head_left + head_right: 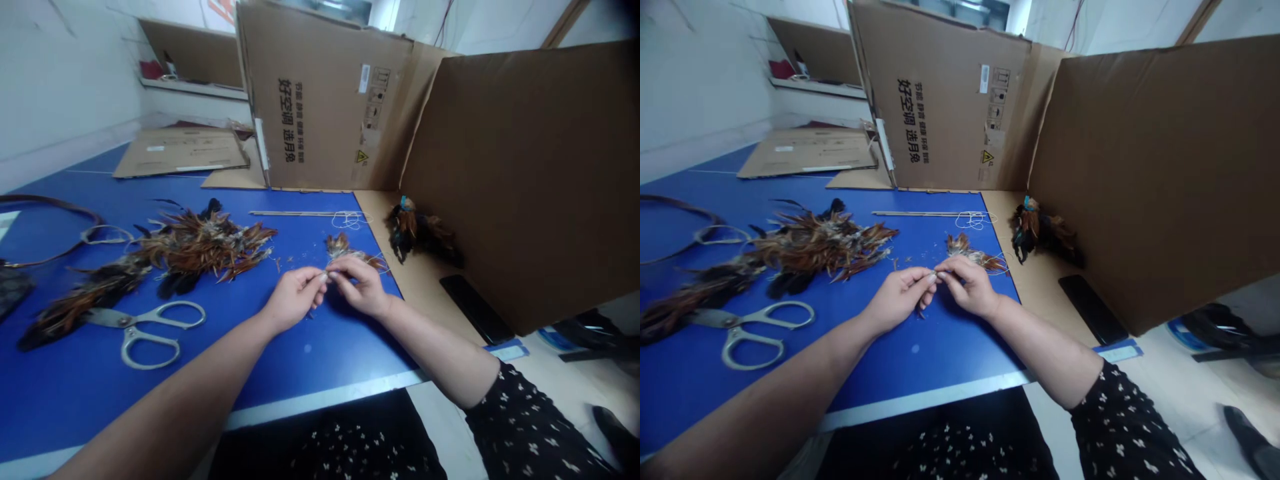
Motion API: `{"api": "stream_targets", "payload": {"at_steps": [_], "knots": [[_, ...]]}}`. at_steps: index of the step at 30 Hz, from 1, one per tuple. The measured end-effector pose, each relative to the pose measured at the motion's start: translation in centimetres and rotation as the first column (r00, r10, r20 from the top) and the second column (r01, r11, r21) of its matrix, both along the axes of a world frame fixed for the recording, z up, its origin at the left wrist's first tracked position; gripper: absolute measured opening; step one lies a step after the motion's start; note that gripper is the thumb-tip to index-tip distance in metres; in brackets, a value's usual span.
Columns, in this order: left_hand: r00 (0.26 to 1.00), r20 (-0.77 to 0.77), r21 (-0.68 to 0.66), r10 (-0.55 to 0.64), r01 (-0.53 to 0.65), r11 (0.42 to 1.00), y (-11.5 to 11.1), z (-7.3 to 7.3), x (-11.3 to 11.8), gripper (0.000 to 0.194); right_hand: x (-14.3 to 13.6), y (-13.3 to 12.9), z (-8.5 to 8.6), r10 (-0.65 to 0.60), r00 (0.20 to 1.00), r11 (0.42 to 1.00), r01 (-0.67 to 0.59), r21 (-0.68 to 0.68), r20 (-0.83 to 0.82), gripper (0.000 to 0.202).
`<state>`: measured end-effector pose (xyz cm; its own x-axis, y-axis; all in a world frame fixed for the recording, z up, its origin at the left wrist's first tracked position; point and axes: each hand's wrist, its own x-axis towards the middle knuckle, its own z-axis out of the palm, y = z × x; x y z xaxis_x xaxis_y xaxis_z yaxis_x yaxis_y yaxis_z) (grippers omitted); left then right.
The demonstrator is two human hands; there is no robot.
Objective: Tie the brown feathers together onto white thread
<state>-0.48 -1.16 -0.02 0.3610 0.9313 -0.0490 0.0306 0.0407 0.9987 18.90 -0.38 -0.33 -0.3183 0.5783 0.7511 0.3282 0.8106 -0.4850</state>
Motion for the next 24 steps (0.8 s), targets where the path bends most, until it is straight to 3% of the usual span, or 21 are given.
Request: {"api": "stream_targets", "payload": {"at_steps": [5,9,15,20,24], "knots": [[0.996,0.045,0.023,0.075,-0.076,0.997,0.3,-0.6,0.2,0.038,-0.1,0.0,-0.2,0.018,1.0,0.999,-0.018,0.031,0.013,0.025],[0.996,0.055,0.043,0.069,-0.071,0.997,0.6,-1.2,0.2,0.037,-0.1,0.0,-0.4,0.049,0.998,0.999,-0.05,0.017,0.031,0.031],[0.975,0.201,-0.015,0.1,-0.099,0.995,0.5,-0.4,0.6,0.036,0.1,0.0,-0.4,0.023,0.999,0.999,-0.024,0.031,0.042,0.043],[0.979,0.184,0.004,0.083,-0.085,0.996,0.6,-0.7,0.5,0.035,0.0,0.2,-0.8,0.095,0.991,0.995,-0.097,0.008,0.092,0.048],[0.979,0.181,0.028,0.094,-0.101,0.994,0.7,-0.8,0.4,0.033,0.2,0.2,-0.3,0.072,0.992,0.997,-0.073,0.004,0.107,0.045]]}}
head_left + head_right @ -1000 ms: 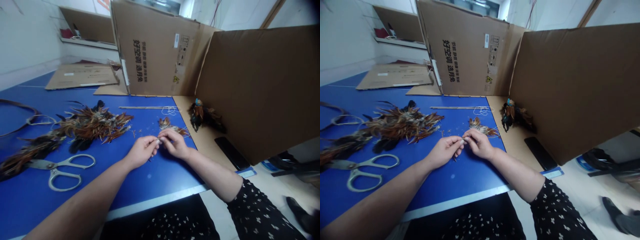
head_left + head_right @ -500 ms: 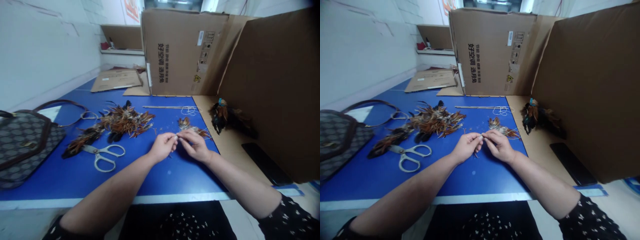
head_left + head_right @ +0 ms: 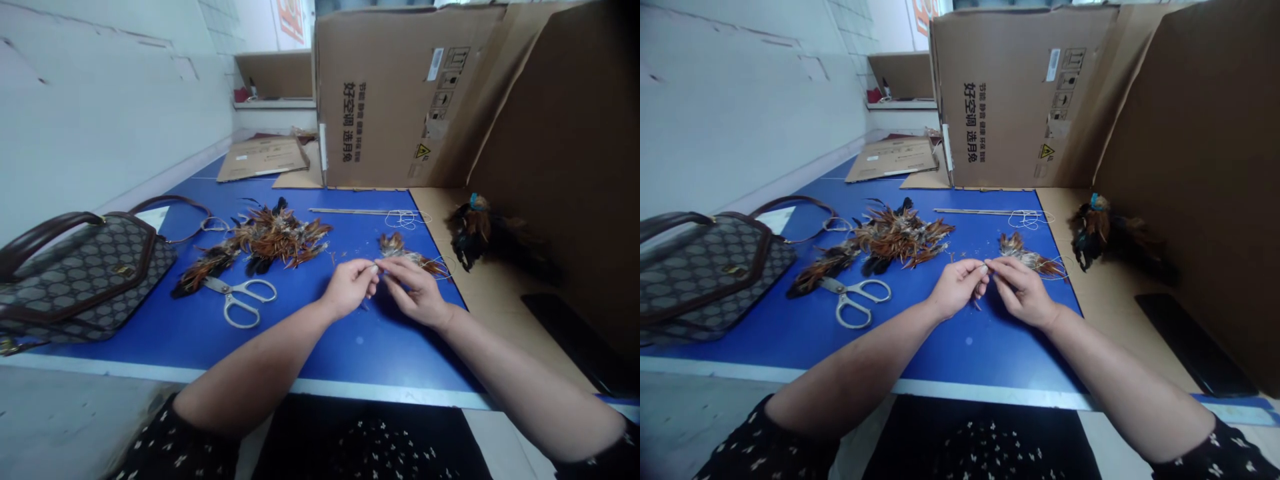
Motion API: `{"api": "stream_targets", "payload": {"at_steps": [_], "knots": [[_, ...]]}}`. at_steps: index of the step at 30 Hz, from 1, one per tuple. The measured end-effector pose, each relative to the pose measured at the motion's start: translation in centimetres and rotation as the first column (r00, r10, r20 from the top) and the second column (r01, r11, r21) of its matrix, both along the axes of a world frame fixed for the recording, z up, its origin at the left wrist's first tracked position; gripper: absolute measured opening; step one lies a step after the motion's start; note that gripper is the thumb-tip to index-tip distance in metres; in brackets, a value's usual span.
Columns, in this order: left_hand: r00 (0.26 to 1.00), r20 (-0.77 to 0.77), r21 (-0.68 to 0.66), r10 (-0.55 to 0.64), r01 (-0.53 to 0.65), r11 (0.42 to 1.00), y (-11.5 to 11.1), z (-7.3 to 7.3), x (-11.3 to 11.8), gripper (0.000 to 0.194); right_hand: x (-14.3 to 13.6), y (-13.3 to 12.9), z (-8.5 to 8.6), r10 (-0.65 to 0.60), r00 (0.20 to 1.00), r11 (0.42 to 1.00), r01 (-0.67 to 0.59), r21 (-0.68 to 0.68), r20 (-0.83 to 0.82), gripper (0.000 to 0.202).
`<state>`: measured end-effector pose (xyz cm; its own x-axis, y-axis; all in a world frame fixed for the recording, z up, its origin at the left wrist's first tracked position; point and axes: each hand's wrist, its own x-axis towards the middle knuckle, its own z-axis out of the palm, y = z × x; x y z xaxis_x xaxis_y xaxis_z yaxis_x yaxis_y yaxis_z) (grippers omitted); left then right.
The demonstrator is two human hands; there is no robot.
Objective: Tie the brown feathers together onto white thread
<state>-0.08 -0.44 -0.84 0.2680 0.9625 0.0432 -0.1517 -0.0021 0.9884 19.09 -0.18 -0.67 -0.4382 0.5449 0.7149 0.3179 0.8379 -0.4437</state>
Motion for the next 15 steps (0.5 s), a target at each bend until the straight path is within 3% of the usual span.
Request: {"api": "stream_targets", "payload": {"at_steps": [4,7,10,15], "knots": [[0.996,0.008,0.029,0.092,-0.093,0.995,0.3,0.3,-0.2,0.031,1.6,0.6,0.8,-0.123,0.992,0.992,0.123,-0.016,0.009,0.029],[0.984,0.008,0.055,0.175,-0.175,0.983,0.8,0.1,-0.5,0.03,3.3,1.6,1.0,-0.11,0.973,0.991,0.122,-0.048,0.203,0.016],[0.973,-0.003,0.082,0.23,-0.229,0.97,1.2,-0.2,-0.8,0.03,4.2,2.5,0.7,-0.099,0.899,0.993,0.115,-0.012,0.427,0.014],[0.974,-0.045,0.13,0.222,-0.215,0.968,1.1,-0.3,-0.8,0.033,3.4,3.0,-0.3,-0.174,0.781,0.984,0.156,0.082,0.6,0.022]]}}
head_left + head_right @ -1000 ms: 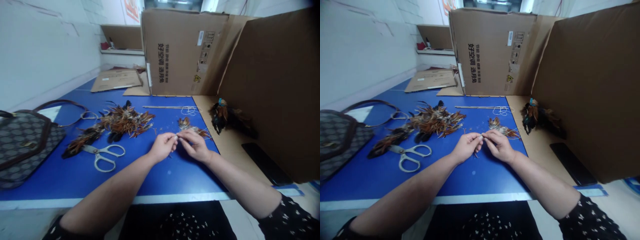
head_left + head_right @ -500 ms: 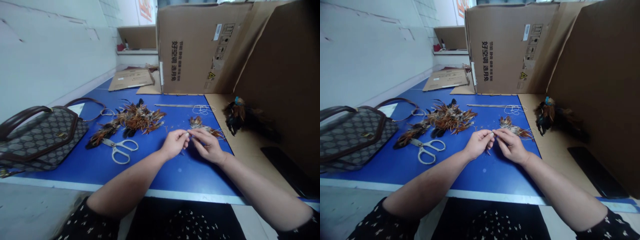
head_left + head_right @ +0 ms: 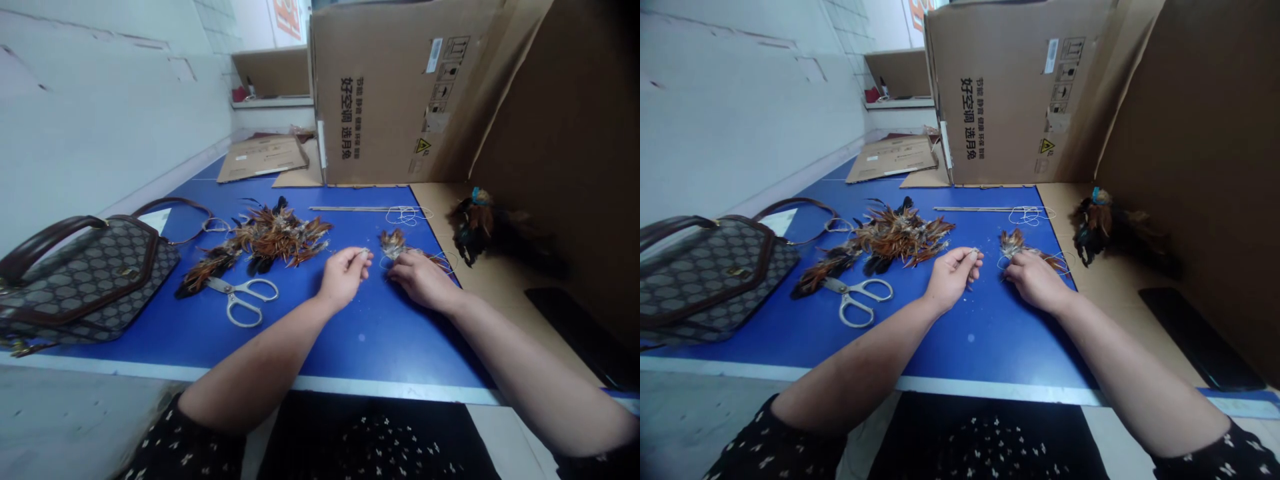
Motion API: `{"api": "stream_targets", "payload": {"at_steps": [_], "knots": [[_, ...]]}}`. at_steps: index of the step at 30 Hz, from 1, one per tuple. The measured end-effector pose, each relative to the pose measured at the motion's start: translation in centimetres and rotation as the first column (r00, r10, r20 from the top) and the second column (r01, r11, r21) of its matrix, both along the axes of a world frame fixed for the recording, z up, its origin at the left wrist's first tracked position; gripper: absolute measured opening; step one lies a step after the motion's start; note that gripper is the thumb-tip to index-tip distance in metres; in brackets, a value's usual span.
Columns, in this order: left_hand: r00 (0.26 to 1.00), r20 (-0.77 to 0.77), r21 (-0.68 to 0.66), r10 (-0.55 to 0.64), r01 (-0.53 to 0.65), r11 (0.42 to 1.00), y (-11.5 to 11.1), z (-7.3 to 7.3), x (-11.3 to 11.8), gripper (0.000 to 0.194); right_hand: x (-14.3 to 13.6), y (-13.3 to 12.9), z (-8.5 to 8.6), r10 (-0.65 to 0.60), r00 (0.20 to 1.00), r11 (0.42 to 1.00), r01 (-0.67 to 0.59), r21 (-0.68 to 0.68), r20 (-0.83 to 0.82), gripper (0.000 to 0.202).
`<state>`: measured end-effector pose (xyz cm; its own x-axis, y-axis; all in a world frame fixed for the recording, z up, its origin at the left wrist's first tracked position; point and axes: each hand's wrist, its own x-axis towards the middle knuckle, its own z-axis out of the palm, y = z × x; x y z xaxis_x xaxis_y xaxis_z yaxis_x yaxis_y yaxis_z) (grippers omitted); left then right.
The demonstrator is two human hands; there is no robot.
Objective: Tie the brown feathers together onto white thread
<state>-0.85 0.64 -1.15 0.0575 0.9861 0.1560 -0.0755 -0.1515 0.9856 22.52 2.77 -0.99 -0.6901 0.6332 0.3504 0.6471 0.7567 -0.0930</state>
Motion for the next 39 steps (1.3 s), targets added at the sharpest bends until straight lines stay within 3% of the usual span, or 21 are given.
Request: {"api": "stream_targets", "payload": {"at_steps": [4,7,11,13,16,22,28,31,36,39], "knots": [[0.991,-0.106,0.238,0.079,-0.051,0.97,-0.2,0.2,0.0,0.028,-1.0,-0.1,-0.4,-0.031,1.0,0.999,0.031,-0.01,0.004,0.019],[0.978,-0.146,0.343,0.149,-0.092,0.935,-0.2,0.4,-0.2,0.024,-1.1,-0.2,-0.2,-0.035,0.976,0.998,0.021,-0.067,-0.213,0.011],[0.98,-0.146,0.281,0.137,-0.092,0.955,0.0,0.3,-0.4,0.026,-0.6,-0.5,0.3,-0.124,0.795,0.964,-0.046,-0.263,-0.593,0.008],[0.987,-0.11,0.2,0.119,-0.095,0.975,0.0,0.1,-0.3,0.026,-0.4,-0.8,0.5,-0.211,0.703,0.923,-0.086,-0.376,-0.679,0.016],[0.998,-0.035,0.104,0.052,-0.048,0.993,-0.3,0.1,0.2,0.03,-0.5,-1.1,0.5,-0.252,0.648,0.895,-0.126,-0.428,-0.719,0.022],[0.988,-0.035,0.166,-0.151,0.155,0.974,-1.3,0.7,1.4,0.033,-1.8,-1.3,-0.3,-0.177,0.672,0.906,-0.175,-0.386,-0.72,0.022],[0.98,-0.049,0.145,-0.194,0.199,0.969,-1.3,0.1,1.9,0.032,-2.3,-1.6,-0.7,-0.135,0.682,0.892,-0.232,-0.389,-0.718,0.017],[0.981,-0.094,0.15,-0.171,0.184,0.971,-1.1,0.0,1.6,0.029,-2.1,-1.7,-0.5,-0.119,0.711,0.889,-0.235,-0.394,-0.693,0.017],[0.993,-0.114,0.127,-0.039,0.054,0.991,-0.5,0.3,0.6,0.028,-1.8,-1.9,-0.1,-0.139,0.741,0.918,-0.153,-0.367,-0.657,0.023],[0.993,-0.113,0.114,-0.035,0.047,0.992,-0.3,0.3,0.3,0.027,-1.7,-1.9,-0.2,-0.13,0.775,0.935,-0.112,-0.337,-0.618,0.026]]}}
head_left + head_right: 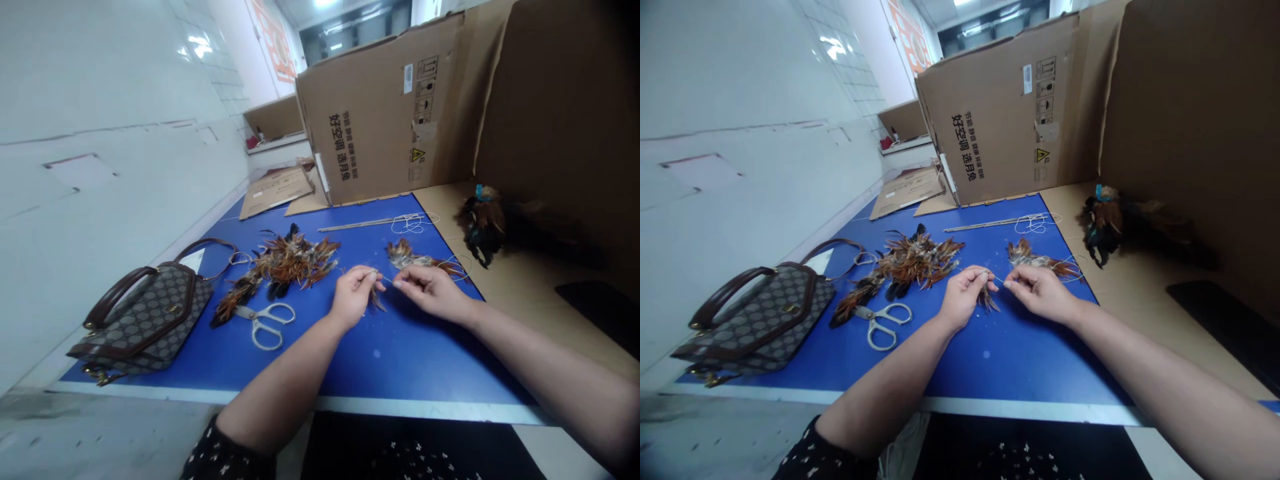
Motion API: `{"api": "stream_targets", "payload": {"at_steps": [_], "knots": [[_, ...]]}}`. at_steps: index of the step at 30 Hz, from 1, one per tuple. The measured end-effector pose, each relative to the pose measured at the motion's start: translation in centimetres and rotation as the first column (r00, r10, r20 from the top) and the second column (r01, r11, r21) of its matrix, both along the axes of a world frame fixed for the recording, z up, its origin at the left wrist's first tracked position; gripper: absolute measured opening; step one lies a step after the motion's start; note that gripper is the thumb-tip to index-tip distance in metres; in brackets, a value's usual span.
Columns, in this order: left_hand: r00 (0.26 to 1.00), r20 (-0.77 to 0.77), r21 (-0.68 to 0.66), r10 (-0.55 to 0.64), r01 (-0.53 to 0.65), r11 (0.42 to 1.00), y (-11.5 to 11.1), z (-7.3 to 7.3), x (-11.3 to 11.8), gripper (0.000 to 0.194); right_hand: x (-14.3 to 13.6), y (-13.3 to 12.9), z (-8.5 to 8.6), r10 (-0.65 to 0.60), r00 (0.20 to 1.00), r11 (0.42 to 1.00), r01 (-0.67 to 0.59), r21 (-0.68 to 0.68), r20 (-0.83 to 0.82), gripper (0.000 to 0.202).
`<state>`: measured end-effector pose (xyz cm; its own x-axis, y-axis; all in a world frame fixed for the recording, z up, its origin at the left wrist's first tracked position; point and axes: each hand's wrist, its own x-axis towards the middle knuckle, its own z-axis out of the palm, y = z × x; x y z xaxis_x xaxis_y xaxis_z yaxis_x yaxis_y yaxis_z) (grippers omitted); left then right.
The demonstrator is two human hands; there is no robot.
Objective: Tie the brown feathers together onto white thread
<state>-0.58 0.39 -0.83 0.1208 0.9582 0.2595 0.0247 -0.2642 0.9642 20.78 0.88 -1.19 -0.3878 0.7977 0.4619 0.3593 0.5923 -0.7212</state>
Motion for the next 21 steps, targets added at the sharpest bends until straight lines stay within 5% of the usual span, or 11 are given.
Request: {"api": "stream_targets", "payload": {"at_steps": [4,11,16,21], "knots": [[0.999,0.013,-0.02,0.03,-0.03,0.999,0.5,-0.6,-0.3,0.028,0.2,0.4,-0.3,-0.1,0.995,0.992,0.099,0.08,0.007,0.028],[0.96,0.119,-0.119,0.253,-0.24,0.964,1.7,-1.2,-1.2,0.035,0.9,1.0,-0.4,-0.224,0.97,0.958,0.2,0.206,0.098,0.026],[0.981,0.186,-0.215,0.055,-0.014,0.977,0.2,-0.9,0.3,0.045,0.2,0.4,-0.6,-0.126,0.985,0.974,0.101,0.204,0.115,0.022],[0.955,0.264,-0.322,-0.132,0.217,0.922,-0.8,-1.0,1.5,0.051,-0.3,-0.1,-0.3,-0.08,0.989,0.977,0.053,0.208,0.124,0.022]]}}
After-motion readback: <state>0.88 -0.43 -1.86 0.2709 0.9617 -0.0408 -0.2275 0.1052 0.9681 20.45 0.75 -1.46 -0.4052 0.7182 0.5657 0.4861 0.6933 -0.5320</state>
